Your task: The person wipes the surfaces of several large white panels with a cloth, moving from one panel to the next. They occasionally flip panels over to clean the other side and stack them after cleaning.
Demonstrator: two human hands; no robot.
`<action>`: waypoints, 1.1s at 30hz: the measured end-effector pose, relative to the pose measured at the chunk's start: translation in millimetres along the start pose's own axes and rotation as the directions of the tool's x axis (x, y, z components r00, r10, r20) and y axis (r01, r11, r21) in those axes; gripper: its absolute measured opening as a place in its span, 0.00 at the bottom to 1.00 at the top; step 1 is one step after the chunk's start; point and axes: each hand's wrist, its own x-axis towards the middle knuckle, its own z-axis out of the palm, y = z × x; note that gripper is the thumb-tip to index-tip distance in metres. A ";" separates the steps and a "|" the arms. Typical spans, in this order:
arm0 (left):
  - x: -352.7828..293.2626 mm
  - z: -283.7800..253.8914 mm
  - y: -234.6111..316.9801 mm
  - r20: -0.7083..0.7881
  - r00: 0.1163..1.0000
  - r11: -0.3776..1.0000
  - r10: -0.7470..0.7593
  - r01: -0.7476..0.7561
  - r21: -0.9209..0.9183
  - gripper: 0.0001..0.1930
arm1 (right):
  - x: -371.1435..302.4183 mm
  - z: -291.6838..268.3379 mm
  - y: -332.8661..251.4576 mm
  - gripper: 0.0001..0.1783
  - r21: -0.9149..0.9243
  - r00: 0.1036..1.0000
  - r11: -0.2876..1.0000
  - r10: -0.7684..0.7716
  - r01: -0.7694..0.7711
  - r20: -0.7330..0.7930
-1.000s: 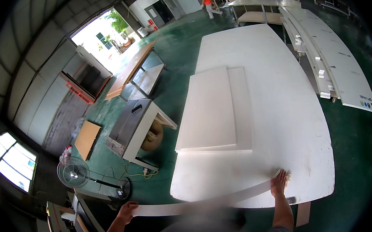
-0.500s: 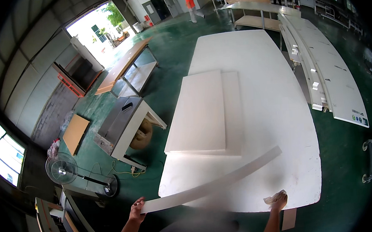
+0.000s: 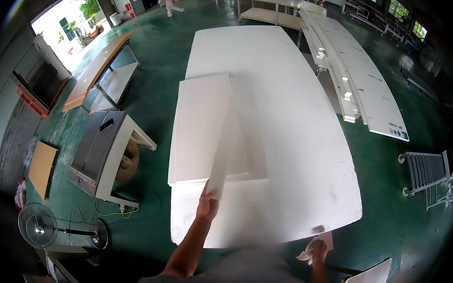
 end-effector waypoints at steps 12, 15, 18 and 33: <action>114.9 80.5 -140.7 -0.364 0.930 0.995 -0.054 0.081 0.059 0.37 | -26.6 12.6 -73.9 0.14 -0.131 0.979 0.991 0.061 -0.036 0.194; 127.8 84.2 -154.8 -0.444 0.891 0.992 -0.100 0.055 -0.113 0.37 | 11.0 29.7 -94.6 0.14 -0.265 0.932 0.961 0.029 0.073 0.360; 141.6 51.6 -181.7 -0.409 0.912 0.990 -0.001 0.059 0.127 0.37 | 66.9 70.5 -131.8 0.15 -0.152 0.872 0.986 0.017 0.066 0.488; 193.7 -238.0 95.6 -0.423 0.644 -0.281 0.637 0.705 0.651 0.41 | 195.7 447.3 -231.1 0.29 -0.494 0.764 0.583 -0.494 0.645 0.415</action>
